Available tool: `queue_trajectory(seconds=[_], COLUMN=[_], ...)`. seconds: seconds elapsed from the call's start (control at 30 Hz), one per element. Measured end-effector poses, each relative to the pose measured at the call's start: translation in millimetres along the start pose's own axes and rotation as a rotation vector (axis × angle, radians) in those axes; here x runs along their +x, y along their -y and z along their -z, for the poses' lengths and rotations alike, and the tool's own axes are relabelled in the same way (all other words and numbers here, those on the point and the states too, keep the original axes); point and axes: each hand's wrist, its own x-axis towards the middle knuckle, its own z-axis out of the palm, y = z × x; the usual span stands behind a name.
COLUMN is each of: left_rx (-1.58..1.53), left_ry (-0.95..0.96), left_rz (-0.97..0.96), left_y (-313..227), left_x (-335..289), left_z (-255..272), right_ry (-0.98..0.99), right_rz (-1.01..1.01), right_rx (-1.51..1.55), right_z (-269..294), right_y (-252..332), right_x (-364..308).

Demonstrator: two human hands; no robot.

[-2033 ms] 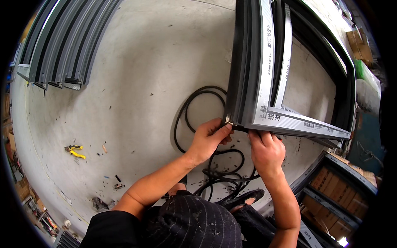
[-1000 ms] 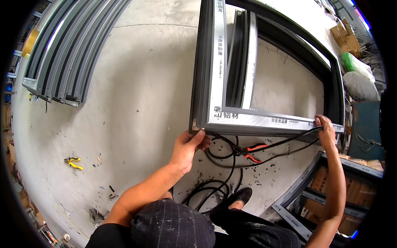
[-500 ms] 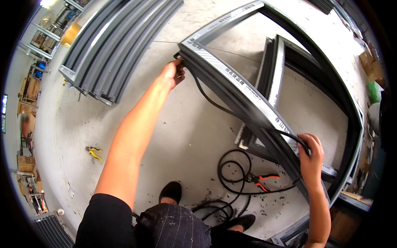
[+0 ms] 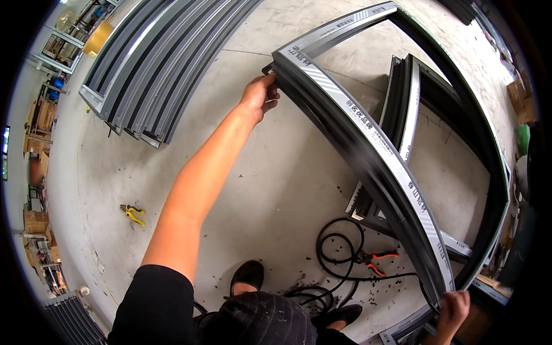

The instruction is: The person installs a black rubber gasket into the groove of an aluminum window frame by hand and uses pliers to trim the excess.

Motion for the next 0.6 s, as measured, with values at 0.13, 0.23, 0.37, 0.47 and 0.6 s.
queue_trajectory(seconds=[0.13, 0.23, 0.37, 0.47, 0.6], left_rx=[0.002, -0.063, -0.133, -0.104, 0.049], left_ry=[-0.003, 0.037, 0.094, 0.147, 0.041], left_rz=[0.023, 0.058, 0.102, 0.050, -0.003], left_y=[0.7, 2.5, 2.3, 6.9, 1.8], left_x=[-0.1, 3.4, -12.8, -18.7, -22.6], left_z=[15.9, 15.5, 7.7, 10.2, 2.7], right_ry=[0.697, 0.805, 0.590, 0.462, 0.349], right_rz=[0.131, 0.207, -0.014, -0.223, -0.461], right_rx=[0.482, 1.140, 1.600, 1.539, 1.536], right_z=[17.5, 20.8, 9.3, 1.2, -20.8], right_y=[78.3, 89.5, 68.6, 37.7, 20.1], right_x=[27.2, 32.1, 11.8, -4.4, -15.1])
